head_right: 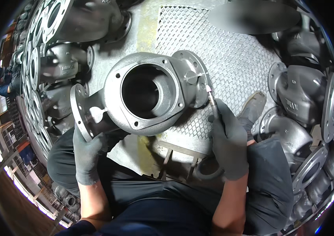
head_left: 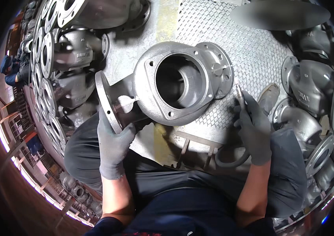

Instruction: Grinding and polishing the surfaces and edges of large metal valves using a handheld pneumatic or electric rotary grinder.

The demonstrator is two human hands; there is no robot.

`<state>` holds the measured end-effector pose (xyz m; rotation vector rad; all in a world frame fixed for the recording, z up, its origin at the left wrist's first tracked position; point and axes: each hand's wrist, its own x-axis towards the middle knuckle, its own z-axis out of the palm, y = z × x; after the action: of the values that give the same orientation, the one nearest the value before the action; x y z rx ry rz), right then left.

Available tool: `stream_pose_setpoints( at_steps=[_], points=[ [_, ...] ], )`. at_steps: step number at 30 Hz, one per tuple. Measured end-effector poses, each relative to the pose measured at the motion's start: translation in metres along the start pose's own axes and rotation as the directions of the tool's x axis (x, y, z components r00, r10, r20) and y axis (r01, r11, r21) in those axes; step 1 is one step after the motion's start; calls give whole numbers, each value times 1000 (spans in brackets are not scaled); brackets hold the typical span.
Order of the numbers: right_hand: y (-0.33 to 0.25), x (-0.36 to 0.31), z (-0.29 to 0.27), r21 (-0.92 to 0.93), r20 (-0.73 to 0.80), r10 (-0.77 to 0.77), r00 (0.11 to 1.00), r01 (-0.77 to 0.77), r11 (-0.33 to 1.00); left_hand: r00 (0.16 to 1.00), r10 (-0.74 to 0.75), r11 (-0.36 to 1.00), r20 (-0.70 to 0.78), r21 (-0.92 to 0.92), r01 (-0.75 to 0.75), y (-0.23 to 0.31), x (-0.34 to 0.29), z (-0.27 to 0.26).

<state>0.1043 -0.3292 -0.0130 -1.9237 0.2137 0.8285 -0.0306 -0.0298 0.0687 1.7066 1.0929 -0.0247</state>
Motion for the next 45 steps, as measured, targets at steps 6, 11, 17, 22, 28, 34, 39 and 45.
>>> stream_pose_setpoints(
  at_steps=[6,11,17,22,28,34,39,45],
  points=[
    [-7,4,10,-34,3,-34,999,34,999,994,71,997,-86,17,-70,-9,5,-1],
    [-4,7,9,-102,29,-41,999,44,994,996,-87,996,-33,-21,86,-8,4,-9],
    [-2,11,6,-72,47,65,997,-61,995,996,-76,996,-39,-49,74,-4,7,-3],
    [24,16,4,-107,34,-77,996,80,991,997,34,999,-76,-20,-35,2,12,7],
    [13,11,-4,-73,-9,5,1000,-5,997,986,117,990,-119,95,-106,24,16,21],
    [9,13,-9,114,-60,-108,992,115,987,995,97,926,-14,-365,-95,59,26,43],
    [8,7,-21,102,-126,-99,987,112,989,760,644,708,86,308,-635,16,20,39],
    [24,13,-22,38,-161,-185,969,194,980,943,290,775,167,536,-333,8,11,31]
  ],
)
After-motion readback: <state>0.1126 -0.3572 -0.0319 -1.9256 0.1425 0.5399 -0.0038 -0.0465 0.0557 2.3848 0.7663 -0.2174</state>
